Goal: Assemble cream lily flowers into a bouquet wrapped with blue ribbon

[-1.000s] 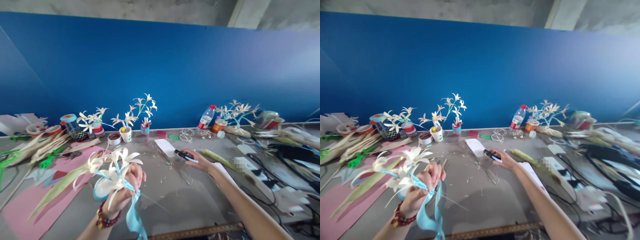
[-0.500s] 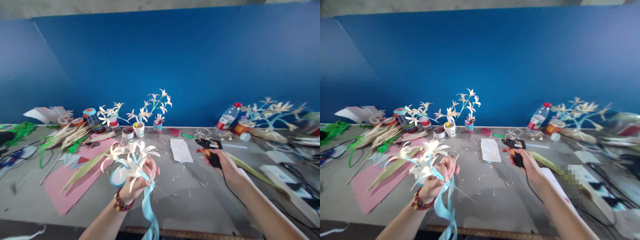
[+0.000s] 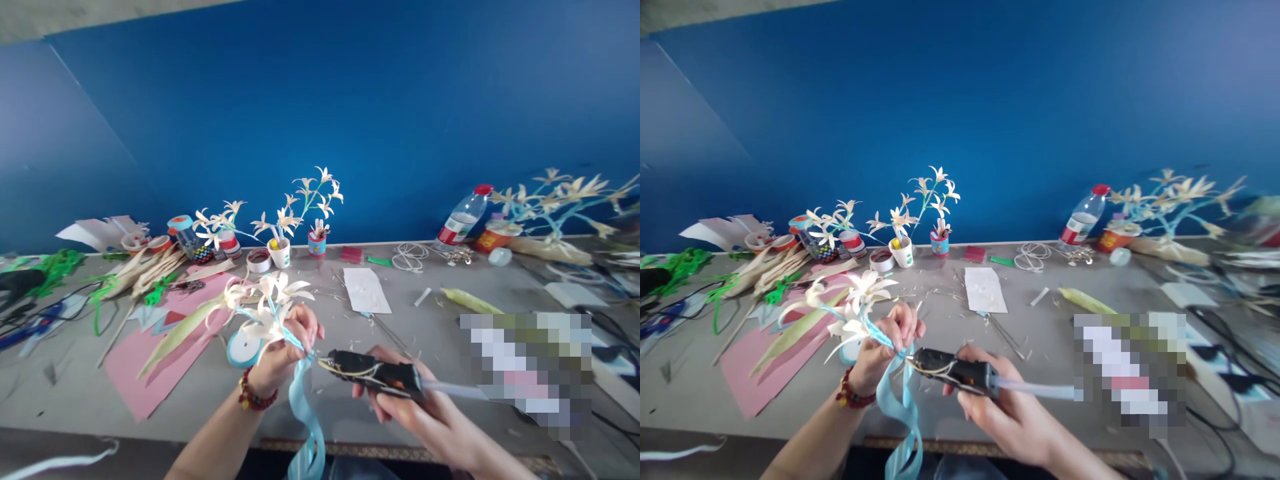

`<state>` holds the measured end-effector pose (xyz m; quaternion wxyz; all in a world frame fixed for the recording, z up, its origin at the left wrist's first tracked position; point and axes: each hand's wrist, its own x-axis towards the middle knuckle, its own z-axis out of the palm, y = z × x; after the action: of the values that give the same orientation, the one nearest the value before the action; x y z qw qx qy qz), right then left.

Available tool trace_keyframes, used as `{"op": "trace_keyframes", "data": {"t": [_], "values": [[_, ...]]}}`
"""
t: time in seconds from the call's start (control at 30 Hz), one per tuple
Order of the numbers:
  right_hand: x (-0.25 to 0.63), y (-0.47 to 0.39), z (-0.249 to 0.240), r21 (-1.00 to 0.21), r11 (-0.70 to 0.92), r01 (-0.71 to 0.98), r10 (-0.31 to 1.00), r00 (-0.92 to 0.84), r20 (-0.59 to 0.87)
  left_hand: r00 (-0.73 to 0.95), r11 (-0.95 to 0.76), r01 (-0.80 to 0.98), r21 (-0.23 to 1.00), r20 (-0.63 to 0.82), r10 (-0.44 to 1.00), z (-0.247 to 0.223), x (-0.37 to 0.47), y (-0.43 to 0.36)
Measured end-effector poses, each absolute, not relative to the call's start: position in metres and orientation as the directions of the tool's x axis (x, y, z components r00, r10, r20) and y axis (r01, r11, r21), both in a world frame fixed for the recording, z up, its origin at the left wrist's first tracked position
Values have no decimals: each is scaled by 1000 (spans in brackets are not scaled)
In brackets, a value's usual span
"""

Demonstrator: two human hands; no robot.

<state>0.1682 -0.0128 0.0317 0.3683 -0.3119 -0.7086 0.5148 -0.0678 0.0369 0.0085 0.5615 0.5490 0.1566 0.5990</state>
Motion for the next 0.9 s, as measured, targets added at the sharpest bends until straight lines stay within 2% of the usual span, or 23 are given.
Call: {"op": "trace_keyframes", "data": {"t": [0.1,0.63,0.9], "values": [[163,-12,41,-922,353,157,807,-551,215,232,-320,-509,799,485,843,11,-67,35],[159,-8,35,-931,334,145,798,-569,198,205,-335,-526,782,499,842,16,-63,34],[156,-8,33,-909,390,146,810,-524,263,230,-330,-534,778,510,829,11,-66,36]]}}
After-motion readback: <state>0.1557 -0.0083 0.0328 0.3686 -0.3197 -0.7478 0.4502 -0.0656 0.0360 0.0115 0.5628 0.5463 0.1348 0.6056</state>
